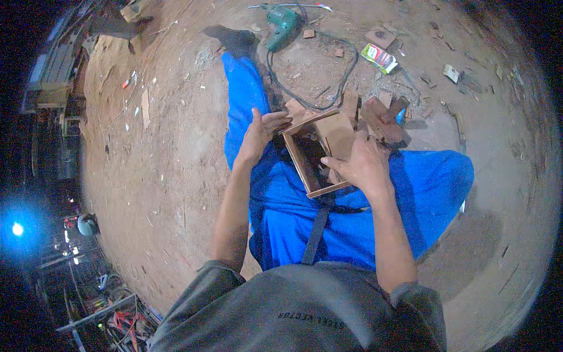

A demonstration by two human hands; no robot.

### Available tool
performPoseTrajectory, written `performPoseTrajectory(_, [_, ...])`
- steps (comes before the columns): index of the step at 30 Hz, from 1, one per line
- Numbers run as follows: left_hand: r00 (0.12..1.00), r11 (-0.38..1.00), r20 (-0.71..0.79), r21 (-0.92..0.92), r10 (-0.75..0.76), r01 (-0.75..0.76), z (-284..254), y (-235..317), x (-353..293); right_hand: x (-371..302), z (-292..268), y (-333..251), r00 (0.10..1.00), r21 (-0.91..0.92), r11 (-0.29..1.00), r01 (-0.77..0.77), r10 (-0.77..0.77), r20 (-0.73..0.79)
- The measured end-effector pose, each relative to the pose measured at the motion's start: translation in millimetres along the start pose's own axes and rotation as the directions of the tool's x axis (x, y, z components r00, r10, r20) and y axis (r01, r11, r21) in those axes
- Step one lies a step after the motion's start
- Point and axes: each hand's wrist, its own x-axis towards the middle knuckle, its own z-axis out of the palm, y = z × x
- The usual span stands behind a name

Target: The person assembles a small wooden box by hand using a wooden mallet to tap pieces into place and fits different wooden panels together while sitting on the floor.

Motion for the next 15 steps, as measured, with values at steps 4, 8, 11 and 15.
performPoseTrajectory(4, [0.995,0.979,-0.041,-0.181,0.087,-0.093,-1.9,-7.0,2.8,9.6,4.9,-8.4,0.998,-0.049,0.999,-0.021,0.024,0.054])
performPoseTrajectory(8, [0.993,0.953,-0.061,-0.281,0.097,-0.11,-4.5,-8.5,4.5,14.7,7.0,-14.9,0.996,-0.126,0.992,-0.027,0.037,0.077])
performPoseTrajectory(11, [0.997,0.925,-0.059,-0.371,0.059,-0.076,-4.8,-2.5,4.0,17.9,9.1,-4.7,0.996,-0.048,0.997,0.057,-0.054,0.075])
performPoseTrajectory(15, [0.993,0.908,-0.046,-0.403,0.11,-0.119,-9.0,-6.1,2.2,25.0,-4.5,-1.0,0.964,0.279,0.96,-0.036,-0.04,0.264])
